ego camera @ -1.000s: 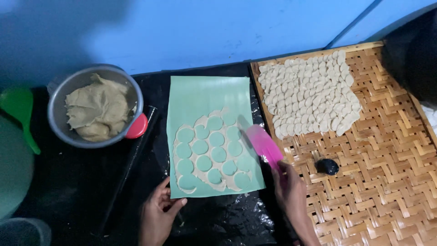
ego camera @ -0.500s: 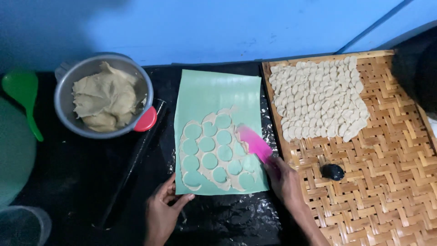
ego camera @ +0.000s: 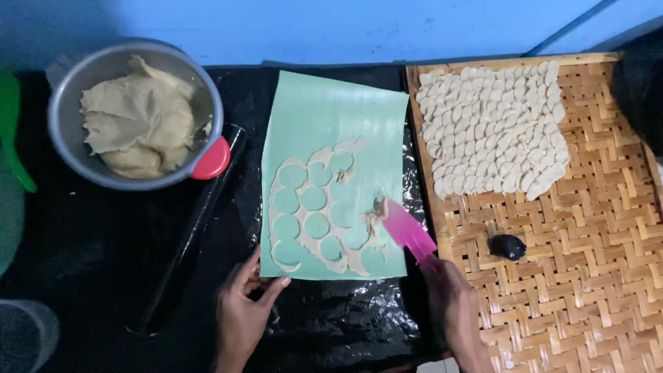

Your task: Manually shaping and rolling dough to prepare traditional crackers.

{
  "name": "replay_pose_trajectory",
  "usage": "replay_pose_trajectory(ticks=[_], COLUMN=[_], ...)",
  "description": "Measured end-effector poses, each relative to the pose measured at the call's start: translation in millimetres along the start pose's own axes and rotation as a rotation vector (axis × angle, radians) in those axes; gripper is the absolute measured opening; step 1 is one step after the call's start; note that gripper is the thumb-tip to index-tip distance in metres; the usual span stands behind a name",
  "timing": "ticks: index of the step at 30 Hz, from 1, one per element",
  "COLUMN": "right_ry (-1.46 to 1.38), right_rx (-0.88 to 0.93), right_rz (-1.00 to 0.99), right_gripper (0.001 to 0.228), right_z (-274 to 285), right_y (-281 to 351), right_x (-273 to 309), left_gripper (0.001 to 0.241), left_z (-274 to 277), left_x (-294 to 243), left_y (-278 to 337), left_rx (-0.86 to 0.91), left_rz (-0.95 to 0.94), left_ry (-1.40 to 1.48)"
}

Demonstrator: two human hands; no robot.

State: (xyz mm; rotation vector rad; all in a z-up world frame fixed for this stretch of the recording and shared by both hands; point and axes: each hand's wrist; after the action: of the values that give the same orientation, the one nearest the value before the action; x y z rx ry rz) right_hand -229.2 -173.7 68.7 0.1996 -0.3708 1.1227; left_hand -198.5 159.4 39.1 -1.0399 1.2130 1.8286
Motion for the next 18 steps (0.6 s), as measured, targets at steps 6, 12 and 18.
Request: replay_pose_trajectory(ticks=[6,12,18], right_ry=[-0.2,-0.232,-0.369], right_rx=[-0.094,0.002,0.078], right_rz=[0.197,0.177,0.233], right_gripper=[0.022,0.021,0.023], right_z=[-22.8,-41.3,-19.9], right_y=[64.2,73.5,50.8], right_x=[15.7,50.5,73.9], left_gripper=[0.074,0.074,0.073], left_z=[-4.2,-4.0,-2.4], left_x=[12.3,14.6,11.0], left_y=[4.4,5.2,5.4], left_rx=[-0.061,-0.066,-0.042], left_rz=[-0.11,-0.164,-0.13], left_ry=[-0.132,-0.175,-0.051])
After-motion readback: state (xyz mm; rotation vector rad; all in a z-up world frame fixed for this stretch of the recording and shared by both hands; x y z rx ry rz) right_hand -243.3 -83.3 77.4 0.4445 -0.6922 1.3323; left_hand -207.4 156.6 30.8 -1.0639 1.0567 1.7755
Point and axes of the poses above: each hand's wrist, its own y-axis away from the middle knuckle, its own z-axis out of the back of the hand, x = y × z, and after that the axes turned 10 degrees about -x, right-handed
